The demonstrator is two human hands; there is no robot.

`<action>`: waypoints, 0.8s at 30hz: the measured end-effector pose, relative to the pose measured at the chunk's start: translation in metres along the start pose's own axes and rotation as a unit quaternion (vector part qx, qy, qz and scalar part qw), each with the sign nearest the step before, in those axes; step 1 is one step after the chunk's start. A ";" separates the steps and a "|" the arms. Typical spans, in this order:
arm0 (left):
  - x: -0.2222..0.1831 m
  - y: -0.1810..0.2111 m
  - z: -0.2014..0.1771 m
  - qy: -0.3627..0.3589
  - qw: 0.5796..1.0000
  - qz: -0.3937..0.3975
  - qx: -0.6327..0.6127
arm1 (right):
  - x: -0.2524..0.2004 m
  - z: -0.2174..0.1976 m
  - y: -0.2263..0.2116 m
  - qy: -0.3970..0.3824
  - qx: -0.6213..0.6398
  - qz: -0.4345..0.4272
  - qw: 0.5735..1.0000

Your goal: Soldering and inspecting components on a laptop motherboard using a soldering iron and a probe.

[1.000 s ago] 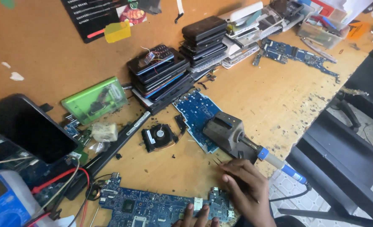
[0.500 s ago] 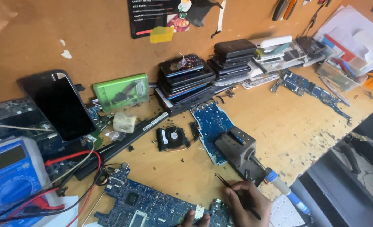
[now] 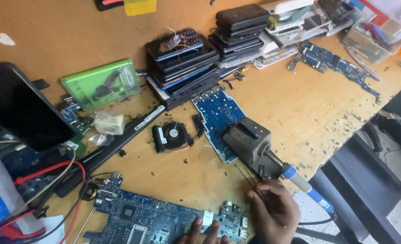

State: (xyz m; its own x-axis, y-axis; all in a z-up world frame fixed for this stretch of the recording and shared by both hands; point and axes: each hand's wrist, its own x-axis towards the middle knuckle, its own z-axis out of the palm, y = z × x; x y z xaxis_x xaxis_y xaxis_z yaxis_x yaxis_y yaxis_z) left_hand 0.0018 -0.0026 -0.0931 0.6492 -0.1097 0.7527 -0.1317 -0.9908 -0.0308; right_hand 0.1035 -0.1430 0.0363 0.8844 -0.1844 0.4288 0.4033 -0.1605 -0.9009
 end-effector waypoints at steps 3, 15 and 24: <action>0.015 0.006 -0.011 0.010 0.999 -0.033 -0.017 | 0.003 -0.004 -0.004 0.000 -0.052 -0.001 0.999; 0.038 -0.014 -0.035 -0.039 0.997 0.063 0.033 | -0.003 0.021 -0.015 -0.002 -0.085 -0.072 0.994; 0.040 -0.011 -0.037 -0.034 0.999 0.039 0.010 | -0.001 0.014 -0.004 -0.010 -0.054 -0.091 0.994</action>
State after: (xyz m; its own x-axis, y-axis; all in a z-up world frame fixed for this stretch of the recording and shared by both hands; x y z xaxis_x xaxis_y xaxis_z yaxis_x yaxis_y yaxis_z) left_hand 0.0015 0.0072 -0.0376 0.6873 -0.1914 0.7008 -0.1698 -0.9803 -0.1012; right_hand 0.1038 -0.1290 0.0387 0.8039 -0.1232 0.5818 0.5307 -0.2930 -0.7953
